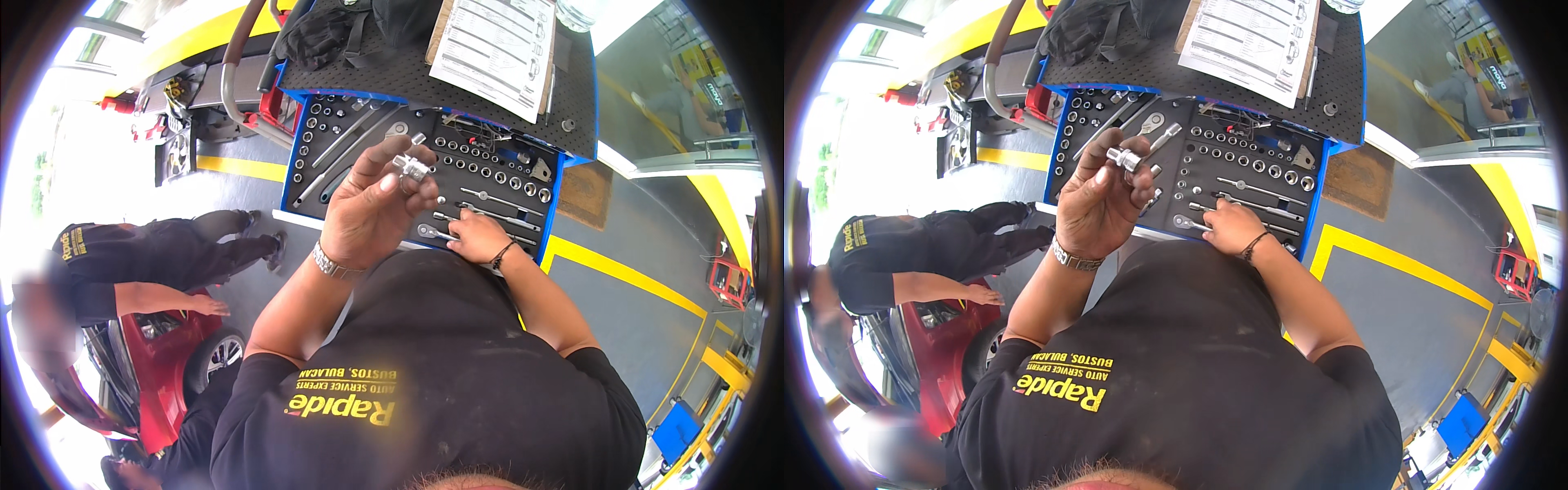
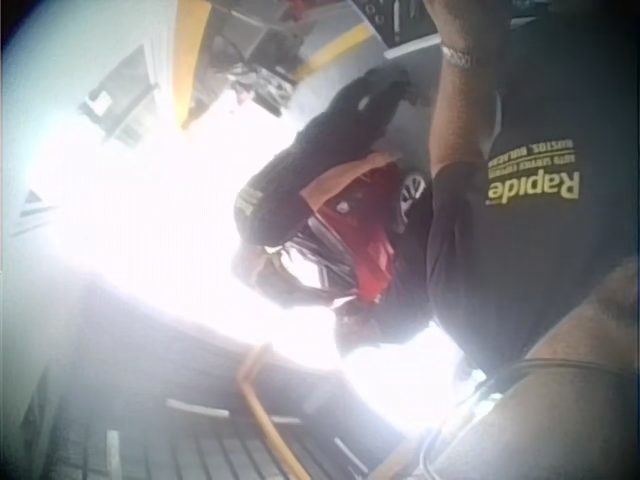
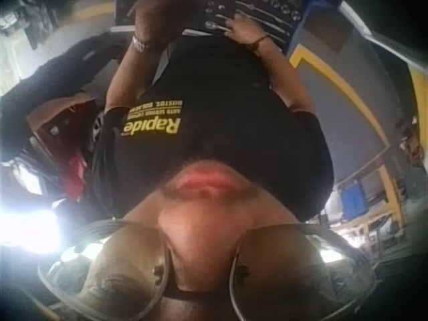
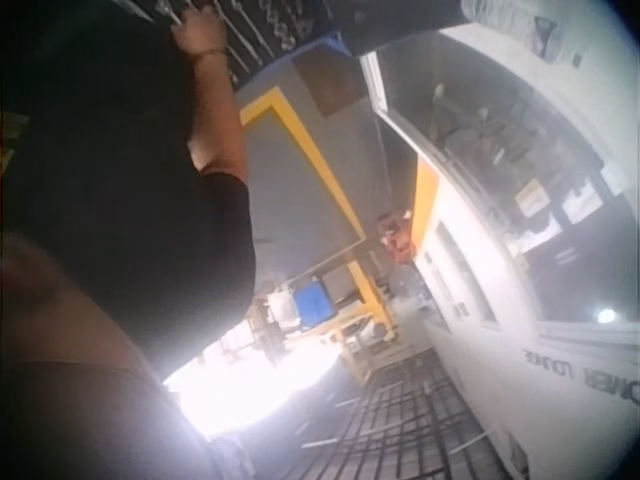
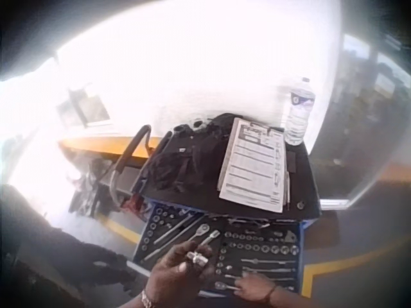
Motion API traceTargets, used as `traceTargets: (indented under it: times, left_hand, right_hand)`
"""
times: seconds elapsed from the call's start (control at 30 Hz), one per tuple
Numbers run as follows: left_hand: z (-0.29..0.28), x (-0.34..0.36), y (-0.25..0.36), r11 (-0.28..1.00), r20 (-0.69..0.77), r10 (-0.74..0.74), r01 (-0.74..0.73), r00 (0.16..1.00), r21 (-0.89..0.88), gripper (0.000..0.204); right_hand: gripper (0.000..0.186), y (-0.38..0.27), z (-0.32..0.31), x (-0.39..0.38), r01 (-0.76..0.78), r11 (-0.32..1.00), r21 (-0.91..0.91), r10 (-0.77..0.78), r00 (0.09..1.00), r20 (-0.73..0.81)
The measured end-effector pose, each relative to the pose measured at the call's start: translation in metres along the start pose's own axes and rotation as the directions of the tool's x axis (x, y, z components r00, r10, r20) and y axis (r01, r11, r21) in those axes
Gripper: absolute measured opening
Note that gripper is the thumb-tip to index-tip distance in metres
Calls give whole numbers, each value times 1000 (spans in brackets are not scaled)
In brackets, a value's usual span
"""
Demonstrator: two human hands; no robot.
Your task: The person removes a red metal frame from the front of a car, retrieves a socket wrench from a toolbox, and then reattaches the frame to the vehicle's engine bay using the tool.
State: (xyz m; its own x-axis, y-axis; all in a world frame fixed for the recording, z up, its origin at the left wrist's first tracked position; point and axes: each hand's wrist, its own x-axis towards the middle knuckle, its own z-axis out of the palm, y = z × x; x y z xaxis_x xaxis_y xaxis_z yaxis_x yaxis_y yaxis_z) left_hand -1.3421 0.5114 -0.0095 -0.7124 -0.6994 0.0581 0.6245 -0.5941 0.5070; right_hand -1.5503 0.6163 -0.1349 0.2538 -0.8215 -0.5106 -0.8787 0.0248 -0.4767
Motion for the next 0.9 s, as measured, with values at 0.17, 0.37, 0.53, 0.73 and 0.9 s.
traceTargets:
  times: [0.17,0.37,0.53,0.73,0.9]
  left_hand:
    - [1,-11,3,988,8,60,-58,998,-143,39]
    - [9,-20,6,988,55,62,-53,997,-144,37]
    - [19,-26,7,972,53,81,-67,995,-225,34]
    - [19,-31,11,974,20,121,-115,992,-194,29]
    - [-14,-35,7,991,-313,110,-78,943,112,17]
  right_hand:
    - [28,12,2,0,34,996,79,-35,999,12]
    - [27,19,4,-3,112,987,118,-105,993,-60]
    - [27,19,4,-4,80,992,102,-78,997,-20]
    - [22,13,-4,-7,101,984,146,-96,995,-42]
    - [19,1,-27,-25,88,718,690,-112,994,-10]
